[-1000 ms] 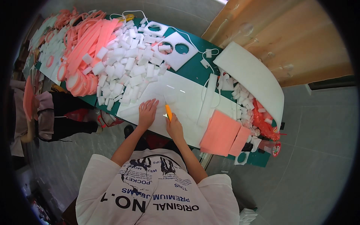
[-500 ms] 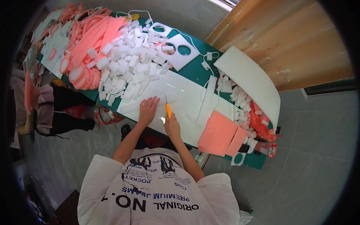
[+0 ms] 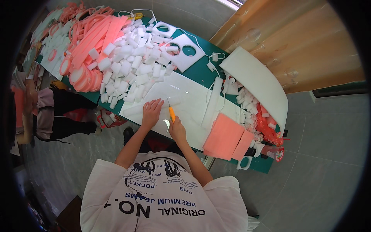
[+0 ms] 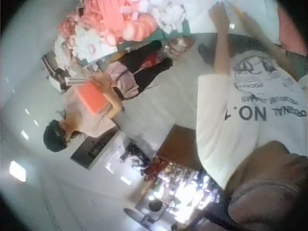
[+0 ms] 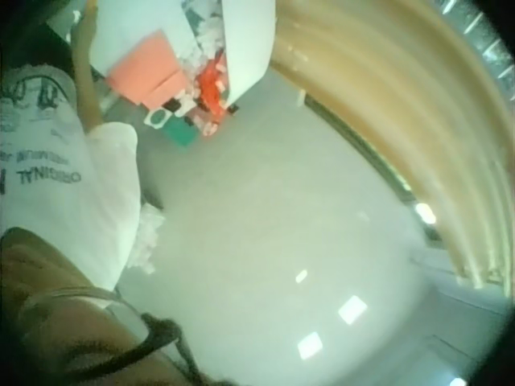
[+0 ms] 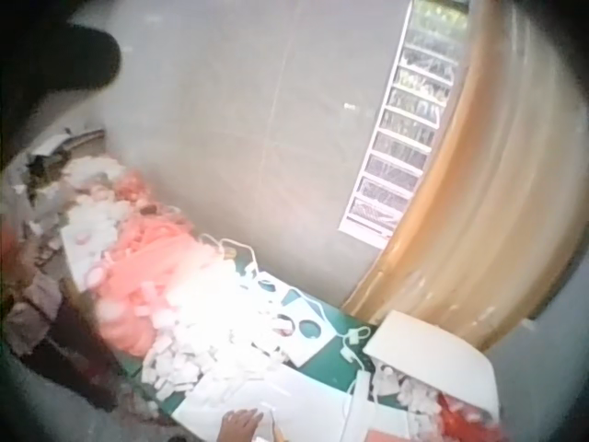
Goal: Cutting long strips of white foam using a utility knife and a ruler.
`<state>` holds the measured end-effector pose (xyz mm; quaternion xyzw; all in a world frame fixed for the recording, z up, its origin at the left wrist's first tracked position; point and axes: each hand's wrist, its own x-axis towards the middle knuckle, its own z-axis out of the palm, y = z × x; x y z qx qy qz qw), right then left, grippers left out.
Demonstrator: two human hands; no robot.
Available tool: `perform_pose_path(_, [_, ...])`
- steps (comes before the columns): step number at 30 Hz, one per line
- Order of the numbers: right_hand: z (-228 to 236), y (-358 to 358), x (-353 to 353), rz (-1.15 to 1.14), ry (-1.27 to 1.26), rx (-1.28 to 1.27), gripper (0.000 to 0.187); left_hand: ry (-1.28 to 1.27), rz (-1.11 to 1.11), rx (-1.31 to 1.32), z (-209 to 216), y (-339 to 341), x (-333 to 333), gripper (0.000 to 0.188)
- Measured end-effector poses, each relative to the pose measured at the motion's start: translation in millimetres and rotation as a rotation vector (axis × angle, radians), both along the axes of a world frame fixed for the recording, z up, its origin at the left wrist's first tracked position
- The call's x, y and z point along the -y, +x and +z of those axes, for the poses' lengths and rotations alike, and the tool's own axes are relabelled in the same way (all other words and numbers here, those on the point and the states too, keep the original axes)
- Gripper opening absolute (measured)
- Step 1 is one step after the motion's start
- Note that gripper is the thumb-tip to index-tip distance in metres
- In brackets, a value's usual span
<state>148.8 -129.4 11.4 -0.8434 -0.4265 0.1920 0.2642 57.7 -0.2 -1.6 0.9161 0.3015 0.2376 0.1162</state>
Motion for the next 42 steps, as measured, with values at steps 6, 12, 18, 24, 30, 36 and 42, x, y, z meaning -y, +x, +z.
perform_pose_path(6, [1,0,0,-0.029,0.005,-0.019,0.032,0.004,-0.001,-0.002,-1,0,0,0.037])
perform_pose_path(12, [4,6,-2,0.003,-0.011,-0.027,0.032,-0.005,0.0,0.006,0,0,0,0.038])
perform_pose_path(18, [24,5,-9,-0.017,-0.178,-0.042,0.03,0.003,-0.002,-0.014,-1,0,0,0.04])
perform_pose_path(24, [24,4,-21,-0.025,-0.186,-0.018,0.03,0.017,0.007,0.006,-2,1,1,0.04])
perform_pose_path(30, [27,8,-13,0.012,-0.245,-0.028,0.029,0.034,0.008,-0.012,-5,-2,0,0.04])
perform_pose_path(36, [21,-6,-2,-0.045,-0.227,-0.011,0.031,0.005,0.012,-0.027,-6,0,1,0.037])
perform_pose_path(42, [14,-4,-23,-0.073,-0.203,0.024,0.028,0.018,0.024,-0.006,-4,4,-3,0.041])
